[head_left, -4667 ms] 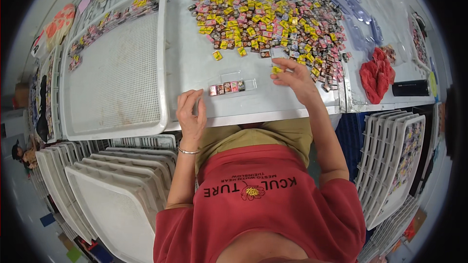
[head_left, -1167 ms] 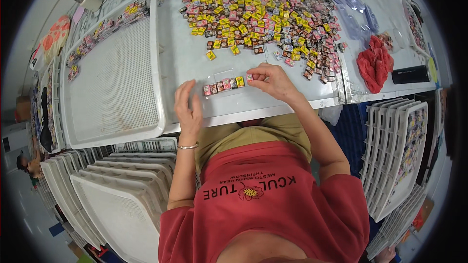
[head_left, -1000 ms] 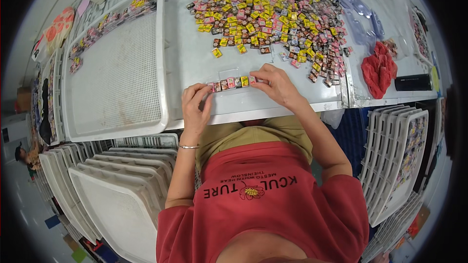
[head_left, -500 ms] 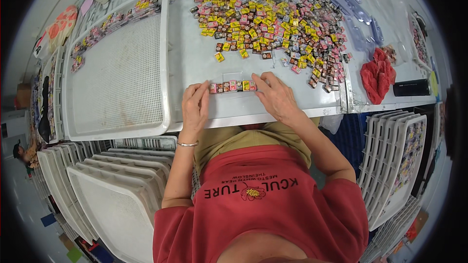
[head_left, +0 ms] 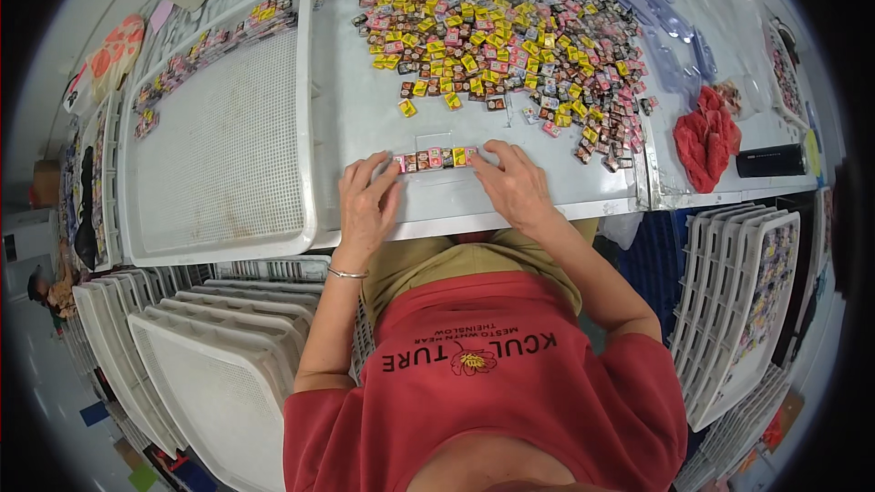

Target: Sorting and arranging small wrapped candies into neat rows on a white tray.

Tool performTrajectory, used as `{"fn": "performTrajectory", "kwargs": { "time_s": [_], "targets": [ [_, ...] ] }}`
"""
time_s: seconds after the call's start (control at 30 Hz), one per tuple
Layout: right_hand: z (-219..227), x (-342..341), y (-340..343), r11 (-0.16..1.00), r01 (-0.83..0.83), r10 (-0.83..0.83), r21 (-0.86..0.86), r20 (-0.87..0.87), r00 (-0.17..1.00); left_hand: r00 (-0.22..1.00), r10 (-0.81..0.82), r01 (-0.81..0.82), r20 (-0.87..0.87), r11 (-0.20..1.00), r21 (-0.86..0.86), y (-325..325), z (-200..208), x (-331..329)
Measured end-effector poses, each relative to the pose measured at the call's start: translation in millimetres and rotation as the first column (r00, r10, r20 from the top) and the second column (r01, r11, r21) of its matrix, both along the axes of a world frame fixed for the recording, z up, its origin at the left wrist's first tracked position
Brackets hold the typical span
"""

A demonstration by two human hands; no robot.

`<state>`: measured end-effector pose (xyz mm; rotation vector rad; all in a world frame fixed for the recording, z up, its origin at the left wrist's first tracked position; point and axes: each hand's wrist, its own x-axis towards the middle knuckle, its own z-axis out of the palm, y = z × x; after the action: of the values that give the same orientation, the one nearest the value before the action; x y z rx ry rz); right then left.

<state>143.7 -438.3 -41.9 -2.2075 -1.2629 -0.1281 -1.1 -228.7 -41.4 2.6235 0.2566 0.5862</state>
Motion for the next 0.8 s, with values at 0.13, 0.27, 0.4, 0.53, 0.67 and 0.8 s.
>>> {"fn": "performTrajectory", "kwargs": {
  "time_s": [0.13, 0.27, 0.4, 0.53, 0.67, 0.8],
  "targets": [
    [-1.3, 19.8, -5.5, 0.985, 0.019, 0.036, 0.173, -0.309, 0.95, 1.0, 0.003, -0.001, 0.026, 0.996, -0.094, 2.5, 1.3, 0.3],
    [-0.2, 30.0, -6.4, 0.981, 0.031, 0.062, 0.193, -0.459, 0.886, 0.996, -0.055, 0.06, 0.075, 0.996, -0.064, -16.3, 6.8, 20.1],
    [5.9, 18.6, 6.9, 0.997, -0.025, 0.042, 0.067, -0.268, 0.963, 0.947, -0.319, 0.32, -0.04, 0.947, 0.038, -42.9, -2.4, 41.5],
    [7.1, 16.6, 15.8, 1.0, -0.026, 0.026, 0.002, -0.31, 0.95, 0.93, -0.281, 0.311, -0.237, 0.945, 0.099, -51.1, -0.5, 38.3],
    [3.8, 15.3, 22.1, 0.999, -0.034, 0.035, 0.009, -0.255, 0.966, 0.922, -0.282, 0.317, -0.265, 0.943, 0.102, -53.7, -1.6, 38.4],
    [-2.7, 21.3, 16.2, 0.993, 0.004, 0.043, 0.119, -0.387, 0.921, 0.922, -0.274, 0.313, -0.273, 0.943, 0.111, -53.1, -3.7, 38.0]
  ]
}}
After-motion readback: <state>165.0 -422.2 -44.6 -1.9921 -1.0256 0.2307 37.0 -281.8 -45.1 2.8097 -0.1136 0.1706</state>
